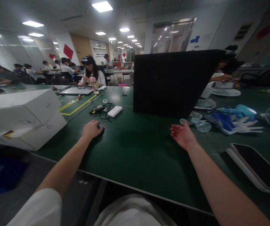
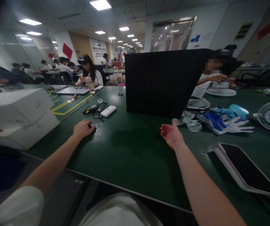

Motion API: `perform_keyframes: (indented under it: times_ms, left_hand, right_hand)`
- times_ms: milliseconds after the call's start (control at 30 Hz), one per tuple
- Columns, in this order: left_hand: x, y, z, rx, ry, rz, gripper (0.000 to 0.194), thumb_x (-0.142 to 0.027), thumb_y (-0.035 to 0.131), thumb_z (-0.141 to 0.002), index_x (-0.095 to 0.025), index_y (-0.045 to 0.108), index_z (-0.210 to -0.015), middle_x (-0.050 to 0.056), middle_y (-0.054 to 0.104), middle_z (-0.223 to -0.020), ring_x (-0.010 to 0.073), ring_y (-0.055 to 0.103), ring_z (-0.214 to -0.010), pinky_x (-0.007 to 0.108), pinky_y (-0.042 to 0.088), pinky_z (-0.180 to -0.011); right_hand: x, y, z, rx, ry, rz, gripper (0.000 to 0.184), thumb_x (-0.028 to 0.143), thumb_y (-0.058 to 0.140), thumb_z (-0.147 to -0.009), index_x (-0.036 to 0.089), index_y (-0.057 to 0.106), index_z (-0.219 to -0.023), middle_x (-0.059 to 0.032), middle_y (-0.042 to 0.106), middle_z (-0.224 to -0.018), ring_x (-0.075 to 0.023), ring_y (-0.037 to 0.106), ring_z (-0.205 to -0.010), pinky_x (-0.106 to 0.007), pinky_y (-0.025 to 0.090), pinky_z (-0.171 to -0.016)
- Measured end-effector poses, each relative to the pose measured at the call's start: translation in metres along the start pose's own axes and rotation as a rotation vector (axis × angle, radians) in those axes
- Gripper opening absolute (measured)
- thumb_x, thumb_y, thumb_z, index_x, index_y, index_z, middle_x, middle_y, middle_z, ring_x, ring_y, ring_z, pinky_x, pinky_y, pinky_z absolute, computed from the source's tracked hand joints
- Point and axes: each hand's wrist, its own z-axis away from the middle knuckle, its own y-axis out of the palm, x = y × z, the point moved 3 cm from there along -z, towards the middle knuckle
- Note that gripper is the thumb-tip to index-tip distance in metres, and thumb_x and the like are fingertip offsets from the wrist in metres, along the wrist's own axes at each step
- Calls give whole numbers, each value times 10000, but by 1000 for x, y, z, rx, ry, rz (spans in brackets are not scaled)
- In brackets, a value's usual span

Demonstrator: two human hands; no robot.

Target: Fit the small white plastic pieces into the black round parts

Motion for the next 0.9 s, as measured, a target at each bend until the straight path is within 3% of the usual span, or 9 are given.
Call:
perform_keyframes:
  times_ms: [300,433,533,633,767,833,900]
  left_hand:
    - [-8,-2,-1,40,-28,58,433,-522,564,-882,-218,698,-1161,120,681,-1135,286,652,-1019,378,536,-885]
    - [-36,-2,-3,53,35,116,378,-469,593,-891,-212,696,-1148,115,673,-1137,280,642,-1034,376,533,-896]
    - [-93,3,-2,62,177,167,355,-444,620,-888,-216,691,-1149,111,654,-1182,280,622,-1089,377,519,-926]
    - [-179,9,12,73,353,244,352,-446,634,-887,-222,691,-1152,108,647,-1203,283,609,-1109,391,505,-944]
    - [-298,10,48,131,677,389,391,-501,573,-922,-225,674,-1180,94,649,-1195,258,614,-1075,373,521,-880]
    - [-335,9,63,122,761,382,394,-508,560,-924,-213,677,-1156,102,649,-1172,264,613,-1053,370,523,-835]
    - [-352,8,71,101,779,368,388,-511,548,-930,-204,680,-1126,107,648,-1158,266,612,-1029,367,525,-791]
  right_hand:
    - [1,3,3,1,6,9,545,632,354,-1002,204,669,-879,-85,712,-753,-175,646,-613,-302,551,-566]
    - [1,0,1,-2,15,-1,530,618,358,-1007,207,668,-881,-82,715,-761,-177,651,-627,-306,557,-582]
    - [0,-3,-1,-4,11,-6,548,628,339,-1006,208,667,-884,-83,715,-765,-178,648,-622,-314,557,-588]
    - [0,-4,-1,9,-4,20,592,659,300,-998,209,666,-883,-89,714,-764,-185,648,-621,-323,556,-594]
    - [0,-2,3,5,5,10,611,659,280,-1002,208,671,-873,-90,711,-755,-186,643,-617,-318,550,-589]
    - [0,0,4,4,4,-5,612,651,280,-1006,204,673,-864,-89,709,-746,-182,636,-610,-311,545,-583]
    - [0,2,5,6,-3,-9,610,644,284,-1009,201,674,-857,-87,707,-739,-179,632,-604,-306,542,-581]
